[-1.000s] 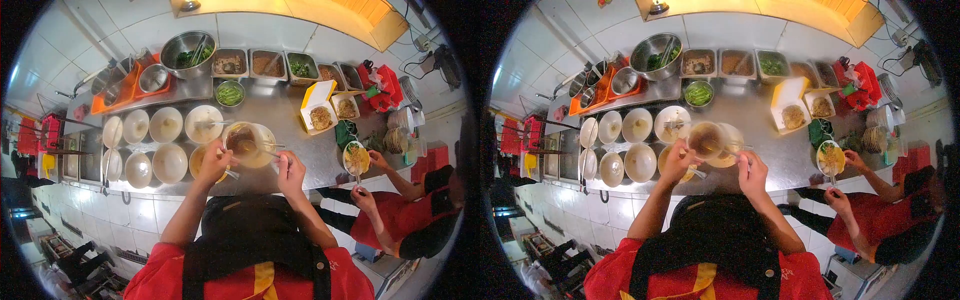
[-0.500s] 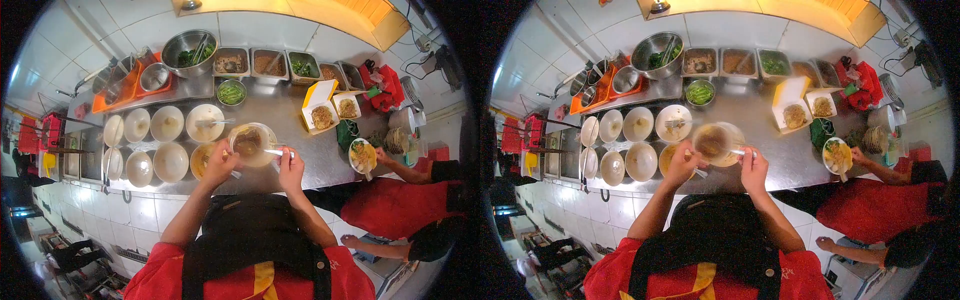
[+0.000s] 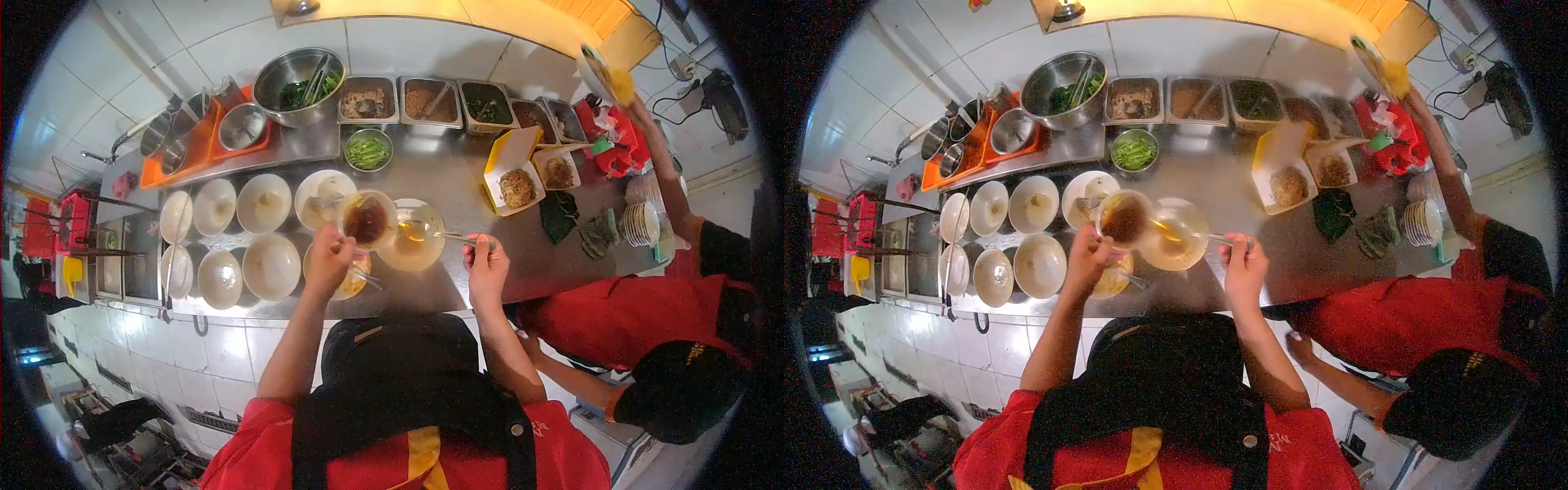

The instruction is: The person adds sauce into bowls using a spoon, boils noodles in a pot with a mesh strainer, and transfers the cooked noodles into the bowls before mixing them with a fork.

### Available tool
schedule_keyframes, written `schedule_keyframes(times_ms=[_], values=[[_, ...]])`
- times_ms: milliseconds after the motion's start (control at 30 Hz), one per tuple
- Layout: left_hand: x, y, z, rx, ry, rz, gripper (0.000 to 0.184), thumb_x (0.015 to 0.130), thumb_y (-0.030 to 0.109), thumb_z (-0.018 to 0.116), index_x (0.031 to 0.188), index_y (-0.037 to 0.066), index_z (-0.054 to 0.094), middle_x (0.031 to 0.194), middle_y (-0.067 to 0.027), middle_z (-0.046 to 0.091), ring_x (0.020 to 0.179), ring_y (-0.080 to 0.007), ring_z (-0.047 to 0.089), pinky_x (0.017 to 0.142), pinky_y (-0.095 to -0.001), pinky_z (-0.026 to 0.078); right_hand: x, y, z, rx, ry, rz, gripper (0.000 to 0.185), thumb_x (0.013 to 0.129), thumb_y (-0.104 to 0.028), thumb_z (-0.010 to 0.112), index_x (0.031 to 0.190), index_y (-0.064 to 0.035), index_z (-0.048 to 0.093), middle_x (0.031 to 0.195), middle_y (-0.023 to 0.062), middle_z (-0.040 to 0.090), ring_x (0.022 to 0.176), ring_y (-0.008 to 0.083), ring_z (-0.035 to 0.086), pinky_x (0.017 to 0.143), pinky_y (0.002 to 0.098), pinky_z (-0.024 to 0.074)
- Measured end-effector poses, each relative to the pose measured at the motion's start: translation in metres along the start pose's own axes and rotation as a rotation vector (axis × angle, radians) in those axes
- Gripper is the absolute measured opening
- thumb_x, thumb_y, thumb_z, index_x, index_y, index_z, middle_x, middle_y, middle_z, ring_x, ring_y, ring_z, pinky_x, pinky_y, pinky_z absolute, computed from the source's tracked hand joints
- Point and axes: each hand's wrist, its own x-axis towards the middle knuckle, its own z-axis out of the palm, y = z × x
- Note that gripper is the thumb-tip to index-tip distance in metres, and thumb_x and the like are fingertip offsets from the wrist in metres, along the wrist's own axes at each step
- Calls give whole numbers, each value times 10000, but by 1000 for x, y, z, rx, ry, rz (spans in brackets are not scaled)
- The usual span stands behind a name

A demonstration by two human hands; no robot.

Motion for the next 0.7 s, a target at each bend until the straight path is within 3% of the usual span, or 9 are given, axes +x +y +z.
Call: schedule_keyframes(times_ms=[100, 167, 200, 300, 333, 400, 567, 700], values=[[0, 10, -17, 47, 53, 14, 182, 944, 18, 552, 996, 64, 384, 969, -118, 546, 757, -244, 706, 640, -325, 599, -3, 9, -5, -102, 42, -127, 249, 1040, -221, 501, 977, -19, 633, 738, 15, 603, 587, 51, 493, 522, 204, 403], [-4, 16, -26, 15, 89, 49, 149, 955, 52, 543, 982, 70, 398, 917, -99, 574, 745, -216, 699, 648, -306, 577, -9, 11, -6, -396, -10, -357, 208, 1024, -169, 516, 990, -1, 634, 746, 51, 643, 648, 124, 598, 598, 268, 489], [-5, 18, -30, 10, 89, 49, 149, 955, 52, 543, 982, 70, 398, 917, -99, 574, 745, -216, 699, 648, -306, 577, -12, 15, -7, -400, -11, -360, 208, 1024, -169, 516, 990, -1, 634, 746, 51, 643, 648, 124, 598, 598, 268, 489], [-7, 18, -49, 19, 65, 71, 141, 950, 34, 526, 950, 70, 390, 931, -92, 548, 748, -206, 693, 647, -310, 584, -22, 29, -5, -678, -120, -634, 74, 935, -39, 596, 966, 15, 636, 891, 164, 662, 755, 306, 664, 680, 371, 529], [-10, 20, -50, 13, 65, 70, 141, 950, 34, 526, 950, 70, 390, 931, -92, 548, 748, -206, 693, 647, -310, 584, -24, 32, -5, -685, -122, -636, 74, 935, -39, 596, 966, 15, 636, 891, 164, 662, 755, 306, 664, 680, 371, 529], [-14, 25, -53, -20, 76, 25, 150, 950, 32, 529, 953, 71, 384, 939, -93, 538, 762, -218, 698, 659, -323, 594, -25, 35, -5, -815, -271, -946, 86, 891, 7, 627, 976, 12, 635, 927, 167, 660, 819, 325, 651, 713, 387, 532], [-19, 16, -62, -49, -19, 61, 158, 947, 23, 538, 971, 58, 386, 976, -104, 513, 777, -250, 701, 655, -330, 605, -44, 32, 4, -827, -315, -949, 116, 865, 38, 639, 978, 15, 634, 937, 164, 663, 836, 342, 634, 745, 401, 530], [-14, 3, -63, -101, -63, -36, 135, 945, 11, 543, 968, 36, 413, 1005, -115, 504, 800, -274, 702, 666, -337, 616, -64, 16, 11, -821, -165, -934, 77, 875, 50, 618, 947, 28, 630, 917, 170, 660, 826, 340, 634, 737, 395, 528]])
